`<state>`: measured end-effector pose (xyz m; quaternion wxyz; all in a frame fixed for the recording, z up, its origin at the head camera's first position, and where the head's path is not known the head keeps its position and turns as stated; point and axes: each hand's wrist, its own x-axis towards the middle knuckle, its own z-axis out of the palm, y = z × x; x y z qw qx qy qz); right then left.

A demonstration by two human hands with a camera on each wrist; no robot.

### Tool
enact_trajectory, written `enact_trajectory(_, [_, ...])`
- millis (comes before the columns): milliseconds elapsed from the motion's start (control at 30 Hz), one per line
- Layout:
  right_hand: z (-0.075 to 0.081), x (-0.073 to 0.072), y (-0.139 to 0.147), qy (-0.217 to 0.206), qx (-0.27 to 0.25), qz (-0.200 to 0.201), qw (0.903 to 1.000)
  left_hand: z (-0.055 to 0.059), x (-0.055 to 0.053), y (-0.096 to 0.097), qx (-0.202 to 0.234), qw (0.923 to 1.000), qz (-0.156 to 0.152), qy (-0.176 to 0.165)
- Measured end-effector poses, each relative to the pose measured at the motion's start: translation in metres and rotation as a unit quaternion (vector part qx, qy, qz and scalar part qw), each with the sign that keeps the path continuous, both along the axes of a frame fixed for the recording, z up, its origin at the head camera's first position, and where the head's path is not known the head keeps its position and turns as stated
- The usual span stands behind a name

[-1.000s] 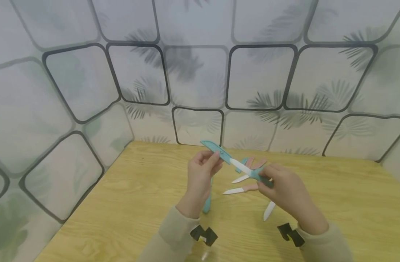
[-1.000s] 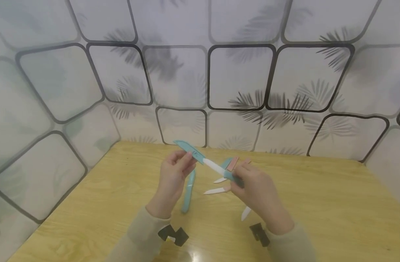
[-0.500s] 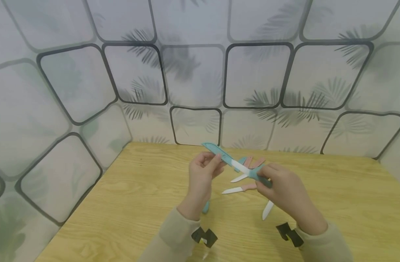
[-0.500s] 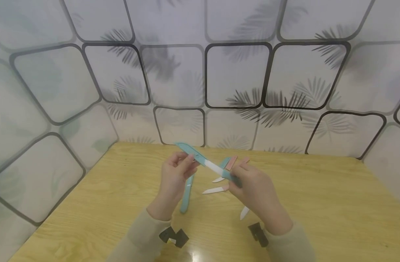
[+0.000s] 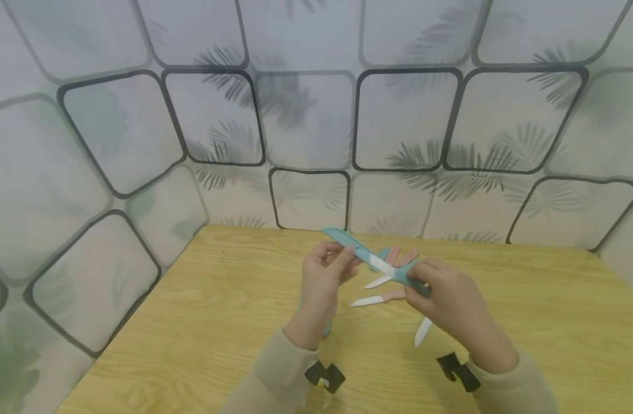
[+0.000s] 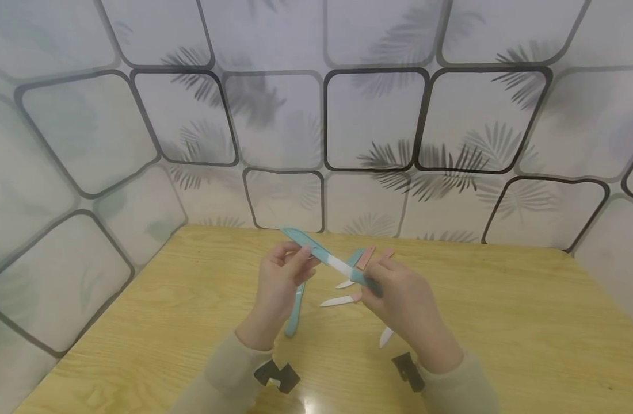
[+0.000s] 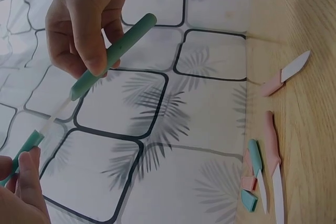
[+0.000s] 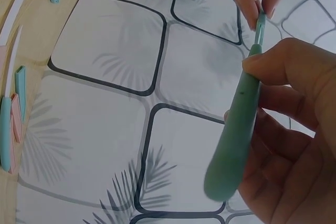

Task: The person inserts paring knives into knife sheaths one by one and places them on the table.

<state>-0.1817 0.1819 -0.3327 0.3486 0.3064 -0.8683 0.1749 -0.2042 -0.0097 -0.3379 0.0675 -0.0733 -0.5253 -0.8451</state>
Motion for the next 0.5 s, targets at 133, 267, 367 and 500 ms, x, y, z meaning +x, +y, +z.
enact_trajectory(133, [-0.0001,0.0000,-0.0005,0.010,-0.004,0.005,0.9999,-0.0013,0.0009,0.0027,-0.008,0.9999,0.002,-0.008])
enact_trajectory(267, [-0.0010,-0.0009,-0.0010,0.024,-0.007,0.014,0.9996,-0.0037,0.0009,0.0058,-0.016,0.9998,0.002,-0.013])
enact_trajectory(367, [-0.0018,-0.0016,-0.0011,0.028,-0.009,0.018,0.9994,-0.0055,0.0005,0.0073,-0.021,0.9997,-0.001,-0.011])
enact_trajectory(500, [-0.0019,-0.0017,-0.0011,0.026,-0.009,0.016,0.9995,-0.0063,0.0012,0.0087,-0.024,0.9996,-0.004,-0.009])
